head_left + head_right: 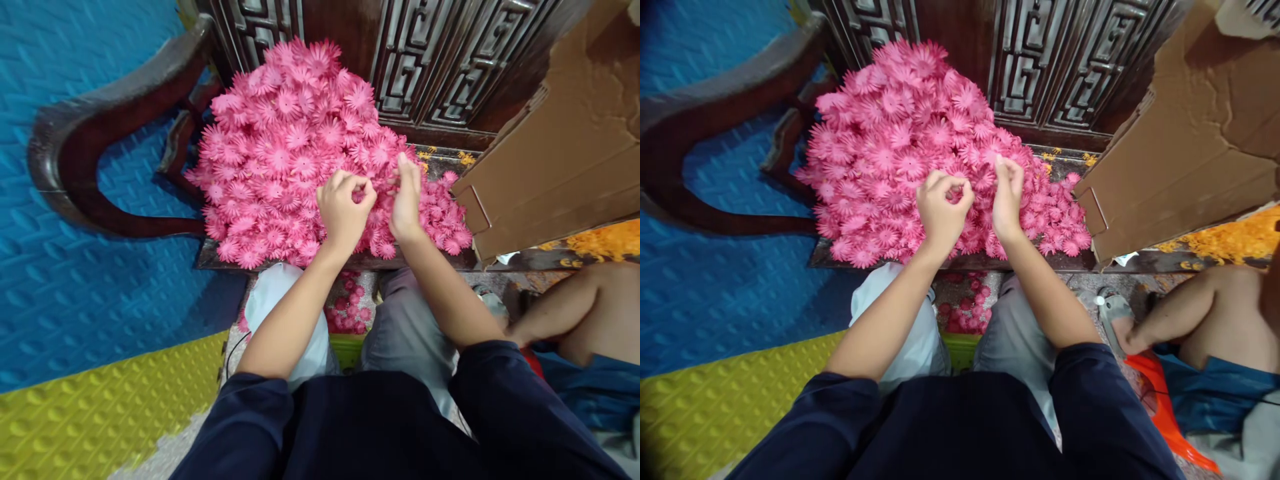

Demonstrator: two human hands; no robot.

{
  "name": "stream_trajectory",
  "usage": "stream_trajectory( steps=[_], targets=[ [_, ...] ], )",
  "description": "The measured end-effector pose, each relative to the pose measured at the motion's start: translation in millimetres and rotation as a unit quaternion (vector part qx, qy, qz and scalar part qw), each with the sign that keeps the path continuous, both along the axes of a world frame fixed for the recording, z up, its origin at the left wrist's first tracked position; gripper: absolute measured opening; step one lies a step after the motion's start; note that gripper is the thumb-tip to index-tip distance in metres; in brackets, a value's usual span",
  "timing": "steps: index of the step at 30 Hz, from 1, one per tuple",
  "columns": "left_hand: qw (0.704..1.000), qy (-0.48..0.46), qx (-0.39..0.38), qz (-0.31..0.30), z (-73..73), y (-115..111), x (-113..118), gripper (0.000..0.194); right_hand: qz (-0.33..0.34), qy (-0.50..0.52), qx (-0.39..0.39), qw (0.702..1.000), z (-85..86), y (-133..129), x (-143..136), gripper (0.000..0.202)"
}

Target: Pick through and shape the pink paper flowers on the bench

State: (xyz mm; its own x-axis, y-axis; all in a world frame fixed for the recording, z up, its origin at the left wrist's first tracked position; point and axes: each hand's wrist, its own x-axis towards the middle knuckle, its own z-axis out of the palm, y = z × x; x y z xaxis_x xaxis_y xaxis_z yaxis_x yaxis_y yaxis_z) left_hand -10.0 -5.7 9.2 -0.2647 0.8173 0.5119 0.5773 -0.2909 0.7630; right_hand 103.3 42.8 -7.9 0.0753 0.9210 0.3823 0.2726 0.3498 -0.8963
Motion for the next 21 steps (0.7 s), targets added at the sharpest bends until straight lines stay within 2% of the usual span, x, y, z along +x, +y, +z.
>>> stream_trajectory(
  steps=[2,3,5,8,10,13,21],
  targets=[
    [0.999,0.013,0.018,0.028,2.1,2.0,-7.7,0.008,-0.054,0.046,0.0,0.997,8.7,-7.8,-2.7,0.054],
    [0.999,0.019,0.023,0.028,2.7,2.8,-10.9,0.008,-0.059,0.065,-0.014,0.996,12.8,-11.6,-4.2,0.051],
    [0.999,0.027,0.024,0.005,2.9,3.8,-14.5,0.01,-0.006,0.079,-0.062,0.995,17.8,-17.8,-7.7,0.046],
    [0.998,0.036,0.015,-0.039,1.0,4.1,-13.7,0.01,0.068,0.086,-0.116,0.987,14.7,-21.5,-13.8,0.049],
    [0.998,0.039,0.011,-0.043,-0.8,4.5,-11.7,0.009,0.058,0.107,-0.122,0.985,8.5,-21.2,-17.8,0.053],
    [0.999,0.044,0.012,-0.017,-2.5,6.3,-11.2,0.008,0.044,0.137,-0.127,0.981,2.2,-20.4,-20.9,0.052],
    [1.0,0.02,0.012,-0.004,0.4,9.7,-18.6,0.009,0.084,0.132,-0.127,0.98,8.6,-22.2,-17.3,0.046]
  ],
)
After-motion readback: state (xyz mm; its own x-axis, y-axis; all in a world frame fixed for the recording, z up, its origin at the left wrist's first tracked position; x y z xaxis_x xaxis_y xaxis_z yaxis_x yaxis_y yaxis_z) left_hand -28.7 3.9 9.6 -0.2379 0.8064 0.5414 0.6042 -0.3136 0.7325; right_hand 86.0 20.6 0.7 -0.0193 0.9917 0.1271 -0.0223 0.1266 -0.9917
